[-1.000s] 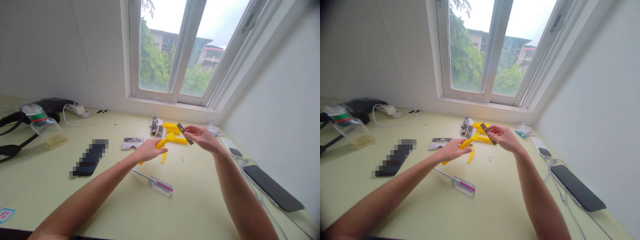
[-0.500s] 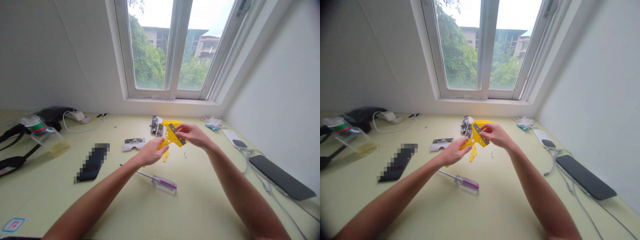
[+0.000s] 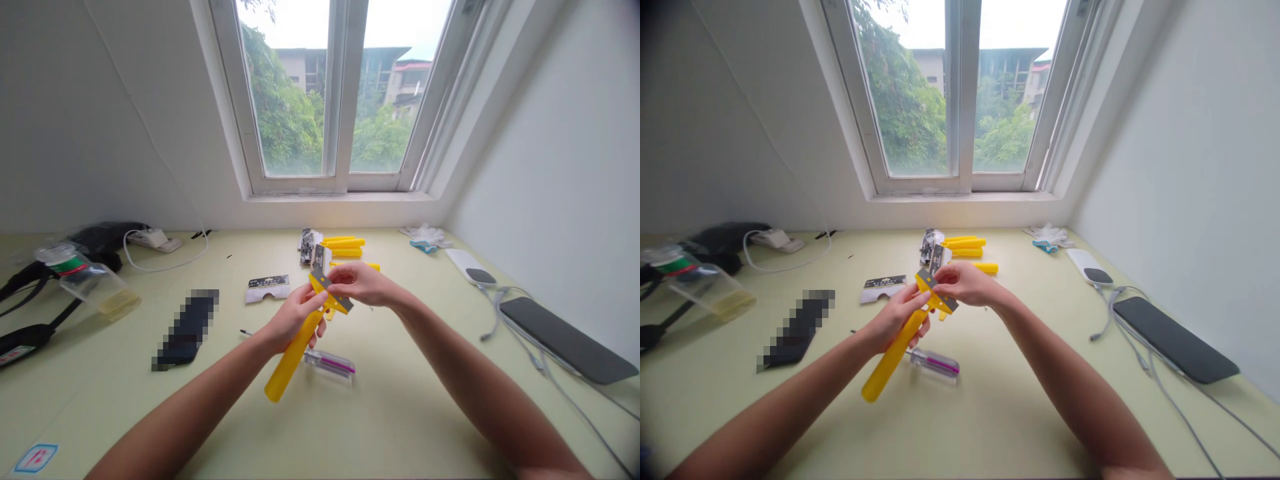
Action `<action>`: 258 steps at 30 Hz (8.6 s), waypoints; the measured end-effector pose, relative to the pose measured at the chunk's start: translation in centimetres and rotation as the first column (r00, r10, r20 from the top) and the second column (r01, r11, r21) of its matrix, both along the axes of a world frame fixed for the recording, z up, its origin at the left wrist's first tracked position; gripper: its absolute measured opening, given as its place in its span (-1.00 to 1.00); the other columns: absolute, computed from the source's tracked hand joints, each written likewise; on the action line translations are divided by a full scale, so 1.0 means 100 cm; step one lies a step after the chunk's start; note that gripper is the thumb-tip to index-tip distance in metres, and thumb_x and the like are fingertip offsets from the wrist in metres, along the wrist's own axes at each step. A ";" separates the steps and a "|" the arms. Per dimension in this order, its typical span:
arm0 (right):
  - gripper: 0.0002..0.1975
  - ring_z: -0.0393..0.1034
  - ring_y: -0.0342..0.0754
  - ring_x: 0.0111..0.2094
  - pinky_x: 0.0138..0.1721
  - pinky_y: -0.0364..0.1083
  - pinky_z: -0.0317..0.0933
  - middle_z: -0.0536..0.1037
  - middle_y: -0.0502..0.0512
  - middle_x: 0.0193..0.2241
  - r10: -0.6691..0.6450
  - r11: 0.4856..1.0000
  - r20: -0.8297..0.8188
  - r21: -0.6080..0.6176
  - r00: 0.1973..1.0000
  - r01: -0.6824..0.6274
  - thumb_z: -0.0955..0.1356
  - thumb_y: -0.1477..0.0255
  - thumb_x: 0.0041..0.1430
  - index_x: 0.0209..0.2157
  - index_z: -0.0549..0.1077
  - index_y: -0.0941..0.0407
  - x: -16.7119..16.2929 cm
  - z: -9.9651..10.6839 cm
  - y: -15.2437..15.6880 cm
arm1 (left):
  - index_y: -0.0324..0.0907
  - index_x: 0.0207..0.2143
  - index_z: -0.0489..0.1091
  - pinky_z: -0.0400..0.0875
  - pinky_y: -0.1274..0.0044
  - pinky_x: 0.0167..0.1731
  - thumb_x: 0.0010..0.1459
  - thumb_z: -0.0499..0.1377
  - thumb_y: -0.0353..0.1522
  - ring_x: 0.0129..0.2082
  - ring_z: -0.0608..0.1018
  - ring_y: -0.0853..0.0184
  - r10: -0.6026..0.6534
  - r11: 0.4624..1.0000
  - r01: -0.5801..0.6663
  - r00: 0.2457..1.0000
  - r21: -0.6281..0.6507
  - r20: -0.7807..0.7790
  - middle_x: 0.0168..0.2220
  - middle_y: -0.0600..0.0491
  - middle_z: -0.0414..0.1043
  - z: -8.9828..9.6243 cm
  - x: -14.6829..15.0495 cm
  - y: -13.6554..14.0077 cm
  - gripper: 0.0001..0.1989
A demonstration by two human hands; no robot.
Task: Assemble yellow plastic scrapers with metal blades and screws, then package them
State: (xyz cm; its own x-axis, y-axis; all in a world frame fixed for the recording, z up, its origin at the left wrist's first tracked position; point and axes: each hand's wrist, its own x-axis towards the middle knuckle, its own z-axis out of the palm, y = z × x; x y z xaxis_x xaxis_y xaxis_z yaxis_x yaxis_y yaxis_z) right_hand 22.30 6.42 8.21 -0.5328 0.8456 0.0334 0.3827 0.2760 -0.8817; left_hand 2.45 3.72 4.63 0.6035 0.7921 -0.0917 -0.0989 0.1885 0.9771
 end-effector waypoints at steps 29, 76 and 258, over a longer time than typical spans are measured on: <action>-0.73 0.27 -0.23 -0.52 -0.50 -0.23 0.10 0.49 -0.01 -0.51 -0.023 0.999 0.317 0.047 0.948 0.009 0.32 0.31 0.16 -0.20 0.56 0.14 -0.037 -0.006 -0.019 | -0.13 -0.10 0.24 0.30 0.63 -0.79 0.18 0.14 -0.05 -0.71 0.41 0.49 0.273 0.931 -0.240 0.958 -0.275 0.087 -0.36 0.11 0.31 -0.039 -0.013 -0.039 -0.61; -0.87 0.26 -0.13 -0.43 -0.42 -0.16 0.05 0.44 0.13 -0.39 -0.057 0.958 0.713 0.236 0.699 -0.163 0.31 0.53 0.13 -0.47 0.46 0.16 0.002 -0.038 0.009 | -0.18 -0.32 0.20 0.25 0.63 -0.81 0.07 0.24 -0.05 -0.77 0.37 0.48 0.393 0.881 -0.379 0.920 -0.283 -0.007 -0.56 0.20 0.27 -0.033 -0.011 -0.035 -0.58; -0.85 0.41 -0.10 -0.44 -0.41 -0.17 0.19 0.55 0.08 -0.43 0.051 0.989 0.766 -0.127 0.640 0.073 0.35 0.48 -0.02 -0.35 0.52 0.16 0.073 -0.039 0.039 | -0.19 -0.16 0.36 0.20 0.73 -0.73 0.08 0.27 -0.36 -0.56 0.32 0.57 0.407 0.909 -0.416 0.900 0.030 0.157 -0.29 0.10 0.26 -0.023 -0.038 -0.011 -0.74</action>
State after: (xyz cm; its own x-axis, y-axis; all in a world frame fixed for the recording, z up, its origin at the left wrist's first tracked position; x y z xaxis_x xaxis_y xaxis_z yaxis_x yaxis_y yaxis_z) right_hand 29.59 10.31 4.28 -0.3049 0.8141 -0.4943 0.9393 0.1715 -0.2970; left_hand -1.34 2.64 2.30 0.2253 0.9739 0.0281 -0.2951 0.0407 0.9546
